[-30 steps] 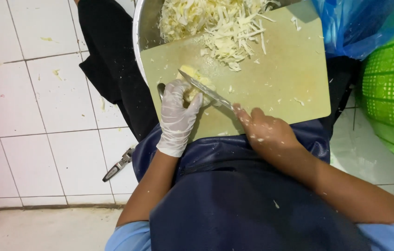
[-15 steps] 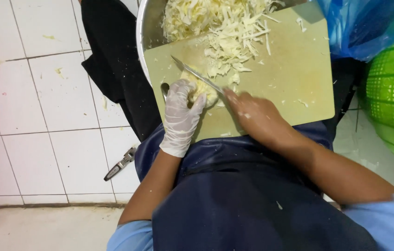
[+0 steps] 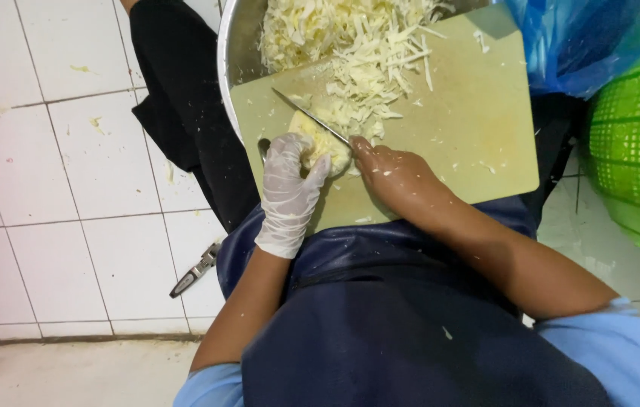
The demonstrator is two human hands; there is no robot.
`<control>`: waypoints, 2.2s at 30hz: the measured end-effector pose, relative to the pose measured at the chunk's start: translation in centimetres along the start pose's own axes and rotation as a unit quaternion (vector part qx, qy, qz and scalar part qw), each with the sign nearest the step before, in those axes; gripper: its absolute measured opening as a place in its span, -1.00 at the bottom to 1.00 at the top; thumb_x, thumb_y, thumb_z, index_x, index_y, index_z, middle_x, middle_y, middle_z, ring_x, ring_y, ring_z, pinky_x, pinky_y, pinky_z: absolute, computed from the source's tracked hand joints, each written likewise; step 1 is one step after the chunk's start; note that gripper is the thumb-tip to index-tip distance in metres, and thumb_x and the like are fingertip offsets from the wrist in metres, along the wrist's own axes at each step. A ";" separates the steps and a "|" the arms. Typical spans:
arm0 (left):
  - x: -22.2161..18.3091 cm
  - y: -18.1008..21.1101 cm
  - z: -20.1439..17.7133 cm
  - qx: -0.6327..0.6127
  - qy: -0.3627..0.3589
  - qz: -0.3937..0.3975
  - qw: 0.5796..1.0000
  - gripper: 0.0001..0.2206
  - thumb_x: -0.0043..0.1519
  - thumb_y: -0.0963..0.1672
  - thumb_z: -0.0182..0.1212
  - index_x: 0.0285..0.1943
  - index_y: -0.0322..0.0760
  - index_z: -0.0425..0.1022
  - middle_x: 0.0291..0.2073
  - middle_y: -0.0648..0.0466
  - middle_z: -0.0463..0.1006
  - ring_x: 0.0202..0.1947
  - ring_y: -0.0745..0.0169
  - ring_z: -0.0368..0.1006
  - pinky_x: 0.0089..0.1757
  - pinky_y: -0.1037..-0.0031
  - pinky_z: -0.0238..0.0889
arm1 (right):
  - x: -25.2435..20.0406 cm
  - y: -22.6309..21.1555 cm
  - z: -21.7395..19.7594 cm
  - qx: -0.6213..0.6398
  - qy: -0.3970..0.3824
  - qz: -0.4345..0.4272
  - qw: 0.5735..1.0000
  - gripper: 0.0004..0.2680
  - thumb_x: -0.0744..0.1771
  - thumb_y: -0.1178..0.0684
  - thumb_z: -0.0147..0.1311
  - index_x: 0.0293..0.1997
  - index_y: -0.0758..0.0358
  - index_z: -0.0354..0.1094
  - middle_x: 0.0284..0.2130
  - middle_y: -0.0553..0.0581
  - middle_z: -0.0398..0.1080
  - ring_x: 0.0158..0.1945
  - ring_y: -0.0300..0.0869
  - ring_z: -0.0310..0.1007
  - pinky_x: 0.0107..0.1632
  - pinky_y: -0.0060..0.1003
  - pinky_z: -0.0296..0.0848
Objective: A person is shredding cabbage using a knife on a cutting board while sitting on the floor.
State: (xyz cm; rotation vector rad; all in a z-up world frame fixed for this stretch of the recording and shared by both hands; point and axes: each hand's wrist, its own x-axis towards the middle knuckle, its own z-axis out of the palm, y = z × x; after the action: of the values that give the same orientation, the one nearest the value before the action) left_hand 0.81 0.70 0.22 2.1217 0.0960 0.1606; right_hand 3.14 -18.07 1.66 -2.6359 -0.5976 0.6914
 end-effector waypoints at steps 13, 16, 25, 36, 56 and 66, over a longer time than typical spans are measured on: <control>0.1 0.7 0.2 0.033 -0.006 0.006 0.999 -0.78 0.09 -0.12 0.36 -0.23 -0.31 0.44 -0.25 -0.06 0.40 -0.12 -0.10 0.37 0.06 0.23 0.13 | -1.9 -0.6 0.3 0.037 0.005 0.024 0.999 -0.68 0.41 -0.12 -0.40 0.23 0.18 0.08 -0.30 0.31 0.43 -0.21 0.17 0.50 -0.18 0.06 0.46; -0.3 -0.1 0.4 0.036 -0.002 -0.009 0.999 -0.76 0.08 -0.09 0.37 -0.22 -0.29 0.44 -0.25 -0.05 0.41 -0.11 -0.06 0.38 0.10 0.25 0.10 | -3.5 -0.9 -2.5 0.085 0.007 0.034 0.996 -0.67 0.39 -0.06 -0.33 0.17 0.37 0.17 -0.20 0.50 0.42 -0.20 0.33 0.46 -0.20 0.24 0.41; -0.4 0.0 0.2 0.064 0.002 0.017 0.998 -0.76 0.09 -0.10 0.36 -0.22 -0.32 0.42 -0.25 -0.09 0.41 -0.09 -0.12 0.37 0.14 0.20 0.03 | -2.2 2.5 0.1 -0.016 0.011 0.011 1.000 -0.68 0.40 -0.08 -0.30 0.23 0.24 0.12 -0.31 0.33 0.45 -0.29 0.22 0.50 -0.27 0.12 0.47; 0.7 -2.7 -0.2 0.059 -0.047 0.073 0.994 -0.71 0.03 -0.03 0.42 -0.24 -0.24 0.46 -0.26 0.00 0.38 -0.19 -0.03 0.37 0.00 0.26 0.20 | 2.9 3.0 -4.3 -0.044 0.154 -0.015 0.987 -0.72 0.34 0.00 -0.01 0.16 0.23 0.25 -0.24 0.25 0.44 -0.19 0.13 0.49 -0.21 0.02 0.46; -0.2 -0.4 -0.3 0.144 -0.077 -0.007 0.987 -0.09 -0.16 0.21 0.40 0.38 -0.08 0.17 0.13 -0.12 0.32 0.19 -0.19 0.17 0.26 -0.01 -0.24 | 2.1 3.2 1.9 0.319 0.099 0.096 0.938 -0.57 0.24 -0.03 0.24 0.20 0.20 0.20 0.09 0.29 0.30 0.22 0.12 0.19 0.22 0.00 0.19; 2.1 4.0 0.1 0.064 -0.177 -0.160 0.969 -0.17 -0.08 -0.10 0.52 0.39 -0.06 0.10 0.03 -0.07 0.16 0.08 -0.28 0.34 0.12 0.21 0.28 | -0.1 0.3 -1.1 0.207 0.069 0.100 0.971 -0.61 0.35 -0.07 -0.04 0.27 0.34 0.11 0.19 0.40 0.18 0.27 0.15 0.13 0.27 0.02 0.12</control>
State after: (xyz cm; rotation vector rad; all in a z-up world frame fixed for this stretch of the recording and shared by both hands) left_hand 2.96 -1.19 3.76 2.1953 0.2407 -0.4251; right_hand 3.78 -18.65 2.46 -2.3398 -0.1268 0.6060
